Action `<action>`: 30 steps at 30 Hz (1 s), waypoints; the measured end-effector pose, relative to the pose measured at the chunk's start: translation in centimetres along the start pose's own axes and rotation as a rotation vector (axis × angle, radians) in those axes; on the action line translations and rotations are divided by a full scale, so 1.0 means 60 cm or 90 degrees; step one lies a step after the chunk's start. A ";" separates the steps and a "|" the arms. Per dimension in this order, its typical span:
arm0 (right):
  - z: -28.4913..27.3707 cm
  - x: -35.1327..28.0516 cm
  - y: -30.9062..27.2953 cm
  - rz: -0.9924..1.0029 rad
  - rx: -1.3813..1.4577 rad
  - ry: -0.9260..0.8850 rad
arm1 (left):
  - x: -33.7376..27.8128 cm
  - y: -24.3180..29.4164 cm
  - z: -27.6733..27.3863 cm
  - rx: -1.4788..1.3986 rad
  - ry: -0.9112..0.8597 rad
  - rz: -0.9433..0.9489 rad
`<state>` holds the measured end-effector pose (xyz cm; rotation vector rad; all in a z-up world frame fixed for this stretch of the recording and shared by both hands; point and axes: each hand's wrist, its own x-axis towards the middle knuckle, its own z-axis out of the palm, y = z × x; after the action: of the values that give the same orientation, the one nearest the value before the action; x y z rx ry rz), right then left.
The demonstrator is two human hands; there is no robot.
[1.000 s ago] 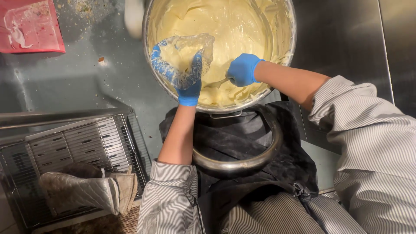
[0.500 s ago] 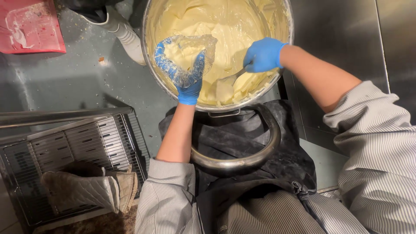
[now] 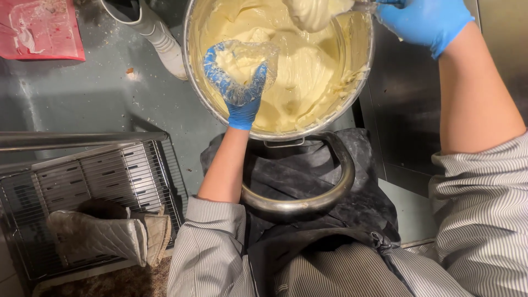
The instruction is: Filling a piping bag and piping icing crosses onto hot cross buns.
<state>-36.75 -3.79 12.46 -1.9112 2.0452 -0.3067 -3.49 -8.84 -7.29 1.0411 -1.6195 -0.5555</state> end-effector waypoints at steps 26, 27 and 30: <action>0.049 -0.131 -0.212 -0.325 -0.290 0.229 | 0.003 -0.011 0.024 -0.248 0.058 -0.143; 0.037 -0.129 -0.214 -0.315 -0.206 0.225 | -0.005 -0.021 0.024 -0.143 0.039 -0.096; 0.009 -0.100 -0.202 -0.221 0.023 0.135 | 0.006 0.016 0.008 -0.111 0.040 -0.038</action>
<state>-25.05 1.26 16.98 -2.2927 1.8032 -0.6484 -4.27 -8.73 -6.47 0.9698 -1.4610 -0.6855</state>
